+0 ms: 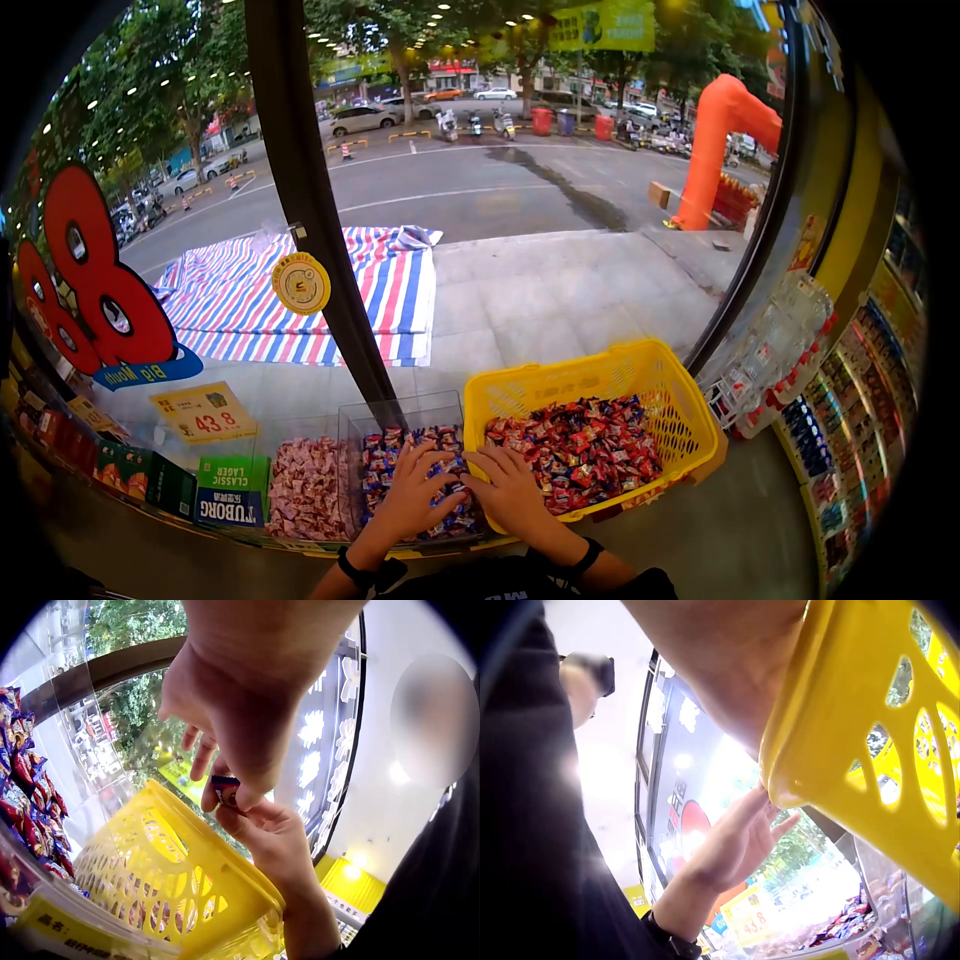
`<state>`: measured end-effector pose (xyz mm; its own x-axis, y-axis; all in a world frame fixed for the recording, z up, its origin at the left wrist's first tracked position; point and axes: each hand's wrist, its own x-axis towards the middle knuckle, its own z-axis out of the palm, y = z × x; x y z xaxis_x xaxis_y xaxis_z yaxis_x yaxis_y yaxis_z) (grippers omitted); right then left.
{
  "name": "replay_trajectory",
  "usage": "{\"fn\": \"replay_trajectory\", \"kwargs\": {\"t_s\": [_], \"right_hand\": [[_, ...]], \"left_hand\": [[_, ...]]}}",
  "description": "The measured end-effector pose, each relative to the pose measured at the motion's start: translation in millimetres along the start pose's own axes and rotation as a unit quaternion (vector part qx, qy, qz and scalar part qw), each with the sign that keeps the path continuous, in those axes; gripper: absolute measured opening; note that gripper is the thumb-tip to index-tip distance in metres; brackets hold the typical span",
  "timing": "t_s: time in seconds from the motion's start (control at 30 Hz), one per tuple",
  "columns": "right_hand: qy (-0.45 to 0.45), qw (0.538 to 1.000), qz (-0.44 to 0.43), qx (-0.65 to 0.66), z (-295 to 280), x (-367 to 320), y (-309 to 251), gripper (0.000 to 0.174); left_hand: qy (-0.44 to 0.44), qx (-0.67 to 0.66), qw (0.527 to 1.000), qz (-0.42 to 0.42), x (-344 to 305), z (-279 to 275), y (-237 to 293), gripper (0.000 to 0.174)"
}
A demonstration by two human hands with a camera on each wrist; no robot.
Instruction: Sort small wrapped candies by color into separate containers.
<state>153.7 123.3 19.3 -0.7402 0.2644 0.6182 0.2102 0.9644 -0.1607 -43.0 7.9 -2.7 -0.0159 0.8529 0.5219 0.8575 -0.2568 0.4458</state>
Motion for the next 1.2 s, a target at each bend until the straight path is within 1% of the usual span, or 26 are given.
{"fn": "replay_trajectory", "kwargs": {"t_s": [0.13, 0.3, 0.43, 0.5, 0.6, 0.63, 0.73, 0.77, 0.87, 0.9, 1.0, 1.1, 1.2], "right_hand": [[0.010, 1.000, 0.018, -0.015, 8.3, -3.0, -2.9, 0.031], [0.004, 0.999, 0.006, -0.049, 8.7, -6.3, -2.2, 0.031], [0.010, 0.999, 0.029, 0.018, 6.5, -2.4, -6.0, 0.031], [0.014, 0.999, 0.035, 0.038, 7.6, -2.4, -8.2, 0.030], [0.010, 0.999, 0.030, 0.035, 7.7, -5.2, -6.6, 0.028], [0.010, 0.999, 0.018, 0.027, 6.4, -4.9, -5.4, 0.025], [0.008, 0.997, 0.043, 0.058, 14.8, -8.1, -4.7, 0.022], [0.006, 0.997, 0.040, 0.061, 14.3, -7.5, -5.2, 0.019], [-0.005, 0.996, 0.037, 0.084, 18.7, -8.8, -2.2, 0.020], [-0.003, 0.996, 0.033, 0.079, 18.4, -8.1, -1.9, 0.020], [0.008, 0.997, 0.025, 0.071, 19.0, -7.9, -2.9, 0.021], [0.017, 0.997, 0.025, 0.072, 20.6, -8.8, -1.2, 0.022], [0.018, 0.997, 0.033, 0.074, 21.1, -9.9, -2.2, 0.024]], "left_hand": [[-0.001, -0.014, 1.000, -0.009, -4.9, 3.8, -7.6, 0.027], [0.015, -0.017, 1.000, -0.021, -6.7, 9.8, -7.5, 0.028], [0.041, -0.069, 0.996, -0.036, -12.0, 19.8, -14.5, 0.028], [0.051, -0.048, 0.997, -0.042, -16.4, 18.5, -12.8, 0.027], [0.069, -0.022, 0.996, -0.044, -26.9, 13.1, -12.7, 0.028], [0.069, -0.018, 0.996, -0.049, -33.5, 15.7, -15.3, 0.029], [0.074, 0.017, 0.995, -0.063, -46.8, 17.1, -26.3, 0.031], [0.071, 0.028, 0.994, -0.072, -53.4, 17.7, -26.5, 0.032], [0.053, 0.101, 0.989, -0.091, -69.9, 12.3, -27.1, 0.033], [0.035, 0.101, 0.989, -0.106, -78.8, 17.5, -35.0, 0.032], [0.012, 0.126, 0.982, -0.141, -96.8, 25.6, -43.2, 0.034], [0.013, 0.113, 0.980, -0.161, -101.7, 29.7, -45.1, 0.036], [0.017, 0.132, 0.977, -0.170, -96.2, 28.5, -39.7, 0.039]]}}
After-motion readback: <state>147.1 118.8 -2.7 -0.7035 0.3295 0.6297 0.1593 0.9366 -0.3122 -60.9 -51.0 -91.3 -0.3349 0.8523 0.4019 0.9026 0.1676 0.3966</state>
